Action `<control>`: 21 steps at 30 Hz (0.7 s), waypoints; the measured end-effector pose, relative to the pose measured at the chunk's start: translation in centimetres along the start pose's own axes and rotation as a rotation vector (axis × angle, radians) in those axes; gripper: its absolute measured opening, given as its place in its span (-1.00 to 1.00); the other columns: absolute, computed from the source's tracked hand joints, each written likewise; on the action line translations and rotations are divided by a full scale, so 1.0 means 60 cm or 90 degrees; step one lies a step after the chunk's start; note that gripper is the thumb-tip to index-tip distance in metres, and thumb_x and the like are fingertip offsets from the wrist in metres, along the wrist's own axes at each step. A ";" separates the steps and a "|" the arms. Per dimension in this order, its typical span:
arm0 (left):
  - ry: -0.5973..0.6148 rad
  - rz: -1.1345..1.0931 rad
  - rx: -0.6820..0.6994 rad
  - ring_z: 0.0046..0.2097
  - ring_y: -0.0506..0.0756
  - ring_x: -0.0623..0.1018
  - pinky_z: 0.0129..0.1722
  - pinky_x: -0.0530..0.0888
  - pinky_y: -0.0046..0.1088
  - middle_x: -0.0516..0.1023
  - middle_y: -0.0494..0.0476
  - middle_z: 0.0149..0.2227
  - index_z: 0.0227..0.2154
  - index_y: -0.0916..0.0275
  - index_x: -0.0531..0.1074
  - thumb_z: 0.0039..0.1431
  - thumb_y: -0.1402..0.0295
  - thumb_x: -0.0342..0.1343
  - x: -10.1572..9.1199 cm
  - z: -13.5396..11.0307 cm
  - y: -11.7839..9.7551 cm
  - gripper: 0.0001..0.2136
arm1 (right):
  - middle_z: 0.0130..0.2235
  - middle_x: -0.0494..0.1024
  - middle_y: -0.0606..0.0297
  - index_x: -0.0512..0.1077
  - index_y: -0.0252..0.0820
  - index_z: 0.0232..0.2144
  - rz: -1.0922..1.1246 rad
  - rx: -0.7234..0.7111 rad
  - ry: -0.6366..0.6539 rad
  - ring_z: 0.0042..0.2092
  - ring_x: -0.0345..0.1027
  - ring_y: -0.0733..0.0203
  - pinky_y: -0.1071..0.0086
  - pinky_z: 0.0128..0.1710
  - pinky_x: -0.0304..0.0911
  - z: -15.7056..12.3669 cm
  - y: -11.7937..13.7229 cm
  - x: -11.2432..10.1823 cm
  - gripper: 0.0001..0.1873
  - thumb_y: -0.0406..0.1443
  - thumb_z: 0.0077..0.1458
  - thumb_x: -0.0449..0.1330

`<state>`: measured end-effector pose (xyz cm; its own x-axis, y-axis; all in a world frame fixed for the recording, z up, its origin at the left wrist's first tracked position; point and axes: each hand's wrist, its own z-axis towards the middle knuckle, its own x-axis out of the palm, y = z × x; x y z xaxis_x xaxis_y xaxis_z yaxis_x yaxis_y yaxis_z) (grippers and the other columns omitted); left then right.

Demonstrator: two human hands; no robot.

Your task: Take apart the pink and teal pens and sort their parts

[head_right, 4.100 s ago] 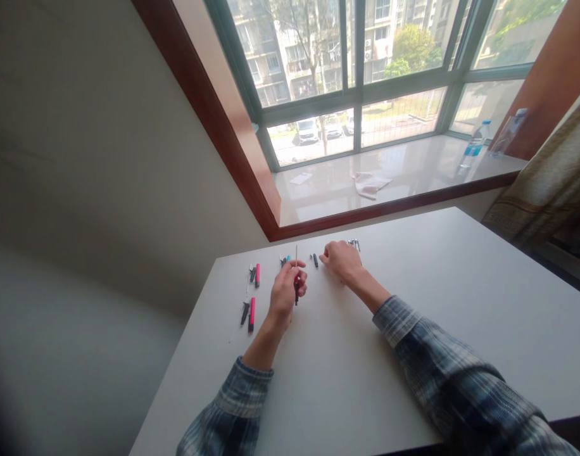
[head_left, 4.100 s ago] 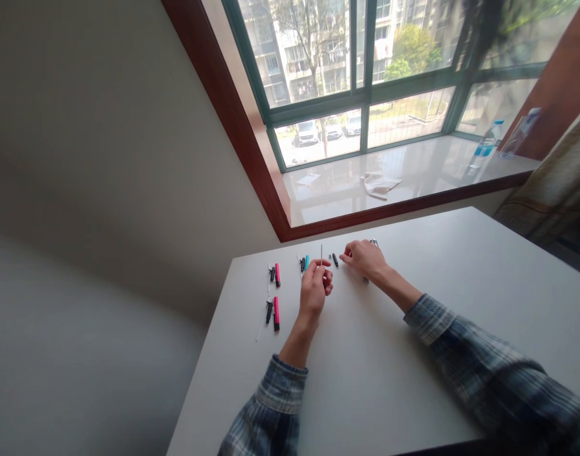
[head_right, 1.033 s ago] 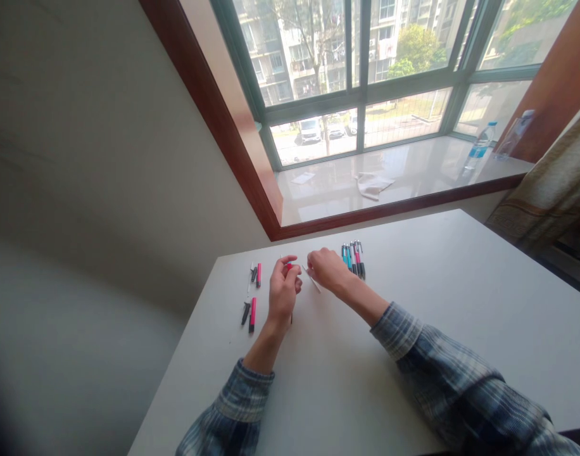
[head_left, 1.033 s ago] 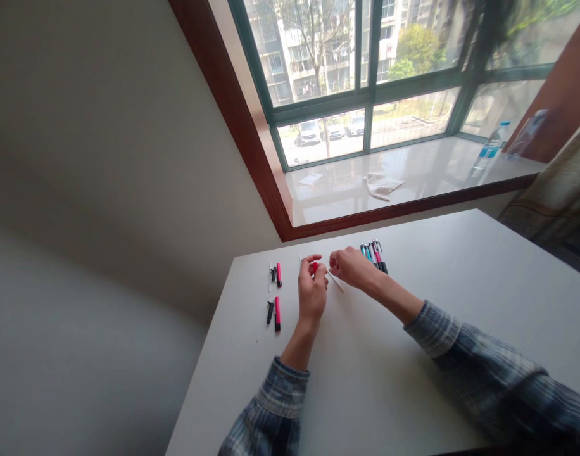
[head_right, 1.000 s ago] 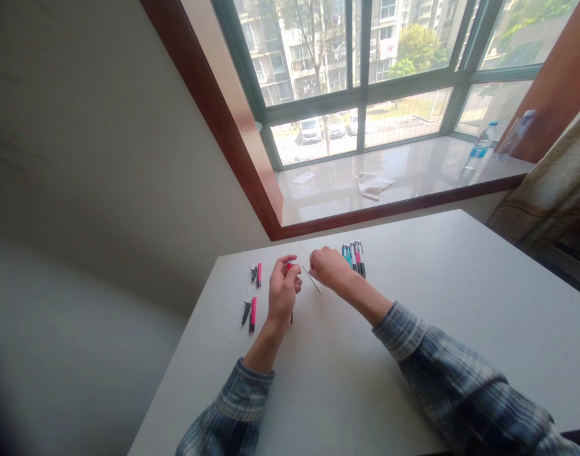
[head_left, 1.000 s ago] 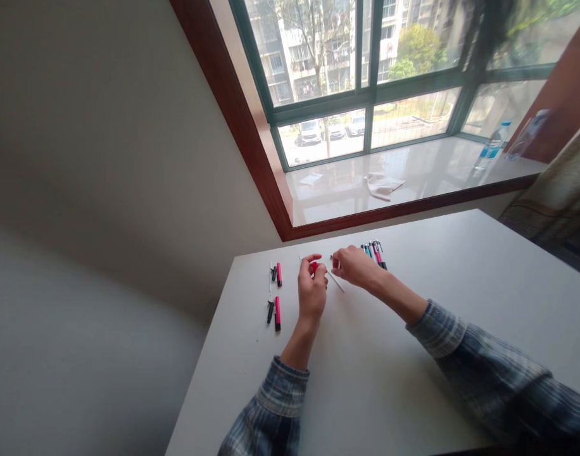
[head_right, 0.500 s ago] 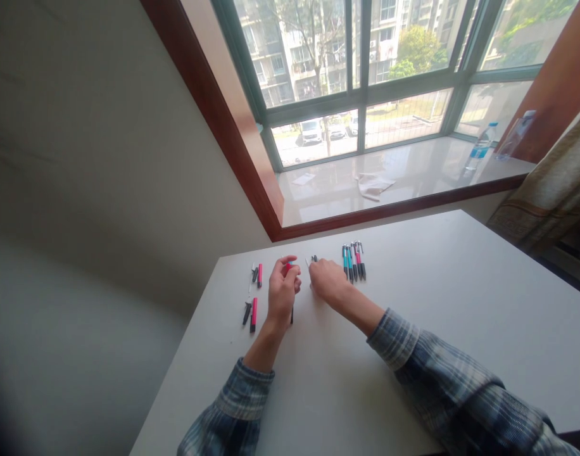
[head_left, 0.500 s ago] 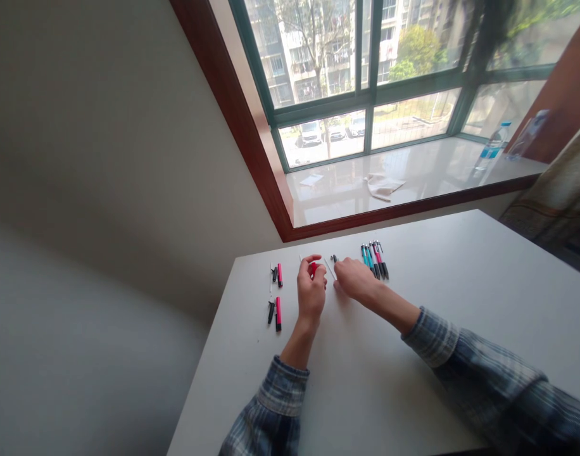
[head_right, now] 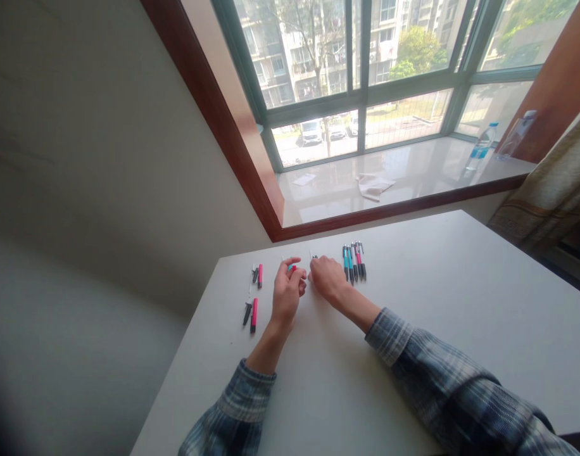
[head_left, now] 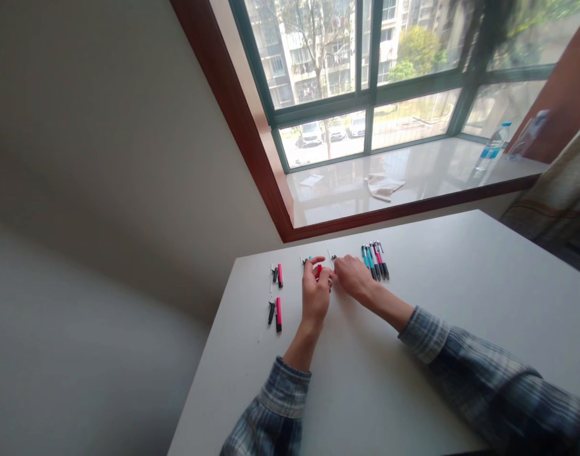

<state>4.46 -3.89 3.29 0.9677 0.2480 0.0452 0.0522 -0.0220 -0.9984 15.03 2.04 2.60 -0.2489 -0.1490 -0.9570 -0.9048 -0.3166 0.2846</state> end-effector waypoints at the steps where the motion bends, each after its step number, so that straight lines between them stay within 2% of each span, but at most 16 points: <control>1: 0.005 0.000 0.002 -0.49 -0.05 0.30 -0.45 0.28 -0.54 0.39 -0.07 -0.46 -0.05 0.17 0.37 0.16 0.37 0.10 0.001 -0.001 0.000 -0.72 | -0.26 0.65 -0.10 0.62 -0.34 -0.23 0.003 0.000 -0.001 -0.19 0.61 -0.04 0.36 -0.26 0.36 0.000 0.000 0.000 -0.72 -0.31 0.33 0.12; 7: 0.000 -0.012 -0.009 -0.47 -0.04 0.31 -0.44 0.28 -0.52 0.41 -0.04 -0.44 -0.06 0.19 0.38 0.19 0.33 0.09 -0.002 0.002 0.000 -0.75 | -0.28 0.65 -0.08 0.61 -0.33 -0.28 0.012 -0.002 -0.018 -0.23 0.60 0.00 0.36 -0.27 0.32 0.002 -0.001 -0.009 -0.72 -0.30 0.31 0.13; 12: -0.003 -0.026 -0.005 -0.44 -0.03 0.31 -0.42 0.29 -0.53 0.38 -0.01 -0.43 -0.22 0.21 0.45 0.25 0.28 0.04 -0.006 0.002 0.006 -0.84 | -0.29 0.66 0.01 0.59 -0.26 -0.25 0.042 -0.016 -0.068 -0.20 0.57 0.02 0.34 -0.23 0.29 -0.008 -0.014 -0.015 -0.71 -0.26 0.34 0.09; 16: 0.008 -0.038 0.032 -0.44 -0.03 0.31 -0.41 0.31 -0.52 0.37 -0.01 -0.43 -0.21 0.19 0.51 0.28 0.23 0.08 -0.010 -0.002 0.007 -0.82 | -0.36 0.65 0.20 0.55 -0.21 -0.28 0.226 -0.089 -0.082 -0.32 0.52 0.16 0.38 -0.26 0.29 -0.032 -0.033 -0.002 -0.81 -0.27 0.27 0.15; 19: 0.019 -0.061 0.063 -0.35 -0.02 0.38 -0.31 0.38 -0.52 0.43 0.04 -0.33 -0.13 0.19 0.54 0.28 0.22 0.13 -0.018 0.001 0.005 -0.79 | -0.30 0.64 0.23 0.51 -0.21 -0.17 0.449 -0.155 -0.004 -0.33 0.51 0.20 0.39 -0.31 0.35 -0.049 -0.044 0.012 -0.83 -0.29 0.20 0.19; 21: 0.033 -0.083 0.077 -0.27 0.00 0.43 -0.22 0.43 -0.49 0.48 0.08 -0.23 -0.11 0.19 0.55 0.27 0.20 0.16 -0.025 0.005 0.003 -0.77 | -0.18 0.64 0.17 0.45 -0.22 -0.02 0.593 -0.204 0.077 -0.25 0.54 0.18 0.36 -0.25 0.41 -0.057 -0.048 0.018 -0.67 -0.29 0.15 0.25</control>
<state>2.96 -3.96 3.05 0.9661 0.1910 0.1736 0.1516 0.1246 -0.9806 18.55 -0.41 0.96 -0.7607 -0.5554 -0.3360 -0.2249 -0.2599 0.9391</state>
